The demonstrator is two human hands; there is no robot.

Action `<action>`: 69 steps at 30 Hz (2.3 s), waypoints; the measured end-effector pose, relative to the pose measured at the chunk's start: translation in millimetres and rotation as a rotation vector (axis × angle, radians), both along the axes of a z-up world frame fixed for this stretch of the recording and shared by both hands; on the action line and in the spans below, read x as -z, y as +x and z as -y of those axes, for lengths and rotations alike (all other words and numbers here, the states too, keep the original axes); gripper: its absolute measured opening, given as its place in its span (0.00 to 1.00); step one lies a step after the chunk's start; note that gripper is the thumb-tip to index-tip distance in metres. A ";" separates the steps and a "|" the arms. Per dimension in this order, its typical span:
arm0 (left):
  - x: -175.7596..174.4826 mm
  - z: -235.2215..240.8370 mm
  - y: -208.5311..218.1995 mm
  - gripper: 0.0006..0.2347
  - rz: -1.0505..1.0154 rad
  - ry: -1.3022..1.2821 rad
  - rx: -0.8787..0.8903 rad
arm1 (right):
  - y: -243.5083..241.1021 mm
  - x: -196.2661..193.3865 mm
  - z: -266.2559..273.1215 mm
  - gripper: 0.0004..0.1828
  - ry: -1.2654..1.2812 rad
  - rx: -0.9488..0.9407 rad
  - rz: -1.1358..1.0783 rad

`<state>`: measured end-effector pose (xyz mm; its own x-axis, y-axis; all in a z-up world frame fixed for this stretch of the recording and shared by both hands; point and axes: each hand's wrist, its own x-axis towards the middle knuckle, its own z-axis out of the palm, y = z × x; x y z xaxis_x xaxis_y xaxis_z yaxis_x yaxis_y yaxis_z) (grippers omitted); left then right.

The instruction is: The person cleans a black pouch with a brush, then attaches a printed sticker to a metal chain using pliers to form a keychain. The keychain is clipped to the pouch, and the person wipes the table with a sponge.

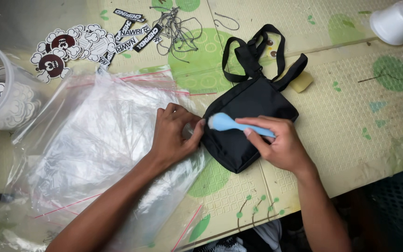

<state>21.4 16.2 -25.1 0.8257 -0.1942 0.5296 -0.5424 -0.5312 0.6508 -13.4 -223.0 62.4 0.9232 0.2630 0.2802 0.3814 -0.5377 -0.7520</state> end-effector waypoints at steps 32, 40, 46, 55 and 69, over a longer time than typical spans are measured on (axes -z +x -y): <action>-9.5 10.4 -12.0 0.11 0.303 0.418 0.287 | 30.5 19.5 69.4 0.14 -0.267 0.369 0.164; -5.0 16.3 -21.6 0.18 0.375 0.341 0.520 | -11.8 19.6 53.2 0.14 -0.033 0.514 0.138; -9.2 22.1 -40.2 0.21 0.485 0.342 0.714 | -38.0 14.7 24.9 0.23 -0.122 0.165 -0.043; -17.7 16.9 -33.9 0.23 0.273 0.259 0.848 | -36.8 7.9 48.1 0.19 -0.067 0.447 0.121; 6.1 10.7 -22.1 0.14 -0.011 0.438 0.331 | -37.2 12.2 98.7 0.13 -0.098 -0.063 -0.183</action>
<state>-0.7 5.5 -31.2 0.6879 -0.6449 0.3329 -0.7211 -0.5557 0.4138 -50.6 -321.7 50.2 0.9372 0.3396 0.0800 0.2788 -0.5913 -0.7567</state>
